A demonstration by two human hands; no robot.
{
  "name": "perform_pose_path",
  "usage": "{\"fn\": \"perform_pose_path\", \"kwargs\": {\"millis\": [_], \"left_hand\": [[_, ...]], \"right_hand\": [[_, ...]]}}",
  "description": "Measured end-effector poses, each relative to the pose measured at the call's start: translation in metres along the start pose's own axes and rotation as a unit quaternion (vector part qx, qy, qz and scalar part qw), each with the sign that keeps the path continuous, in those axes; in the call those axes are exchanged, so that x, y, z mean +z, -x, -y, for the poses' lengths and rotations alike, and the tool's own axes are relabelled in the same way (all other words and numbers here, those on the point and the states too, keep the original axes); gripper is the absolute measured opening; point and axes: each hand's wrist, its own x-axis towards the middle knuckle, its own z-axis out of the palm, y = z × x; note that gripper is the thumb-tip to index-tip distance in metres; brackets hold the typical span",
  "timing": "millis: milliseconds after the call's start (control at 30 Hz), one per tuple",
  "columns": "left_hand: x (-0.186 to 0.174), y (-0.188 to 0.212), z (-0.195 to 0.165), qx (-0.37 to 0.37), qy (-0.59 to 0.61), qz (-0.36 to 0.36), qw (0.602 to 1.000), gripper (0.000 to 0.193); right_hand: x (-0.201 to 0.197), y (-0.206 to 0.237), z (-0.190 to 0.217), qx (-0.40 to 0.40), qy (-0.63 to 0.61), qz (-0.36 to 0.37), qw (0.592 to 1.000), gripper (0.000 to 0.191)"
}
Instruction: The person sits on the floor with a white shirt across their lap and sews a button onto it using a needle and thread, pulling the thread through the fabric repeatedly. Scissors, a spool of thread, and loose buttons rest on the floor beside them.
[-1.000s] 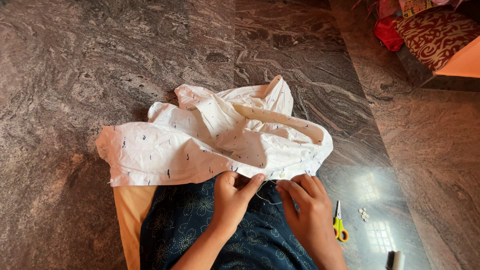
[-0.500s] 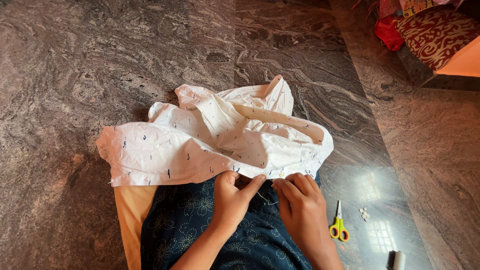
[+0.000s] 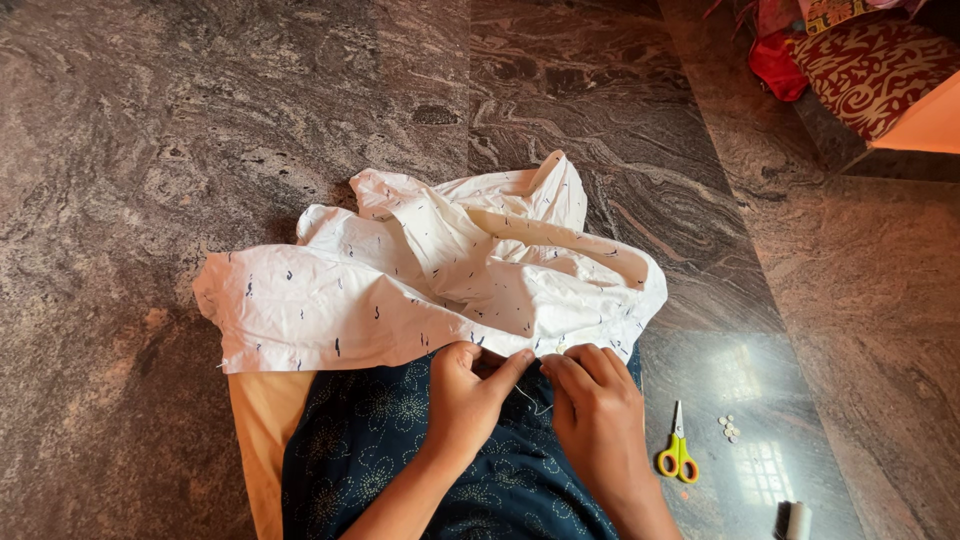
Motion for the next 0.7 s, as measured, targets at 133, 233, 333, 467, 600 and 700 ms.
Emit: {"fn": "perform_pose_path", "kwargs": {"millis": [133, 233, 333, 467, 600, 700], "left_hand": [[0.0010, 0.0007, 0.0000, 0.010, -0.007, -0.003, 1.000, 0.014], [0.0022, 0.0017, -0.0004, 0.005, -0.036, -0.013, 0.999, 0.017], [0.0039, 0.0031, 0.0001, 0.002, -0.043, -0.017, 0.999, 0.020], [0.0057, 0.0041, 0.0010, -0.010, -0.045, -0.014, 0.999, 0.026], [0.0039, 0.0030, -0.0006, 0.010, -0.026, 0.011, 1.000, 0.021], [0.0005, 0.0031, -0.0028, -0.001, -0.042, 0.050, 0.998, 0.020]], "right_hand": [[0.0015, 0.0007, -0.0002, 0.002, 0.003, 0.006, 1.000, 0.019], [0.0031, 0.0015, -0.0003, 0.005, 0.001, 0.007, 1.000, 0.020], [0.0053, 0.0022, -0.0006, 0.003, 0.005, 0.007, 1.000, 0.024], [0.0082, 0.0019, -0.0010, 0.001, 0.007, 0.001, 1.000, 0.023], [0.0057, 0.0033, -0.0017, 0.038, -0.026, -0.027, 0.999, 0.009], [0.0025, 0.0027, -0.0039, 0.056, -0.051, -0.015, 0.997, 0.012]]}}
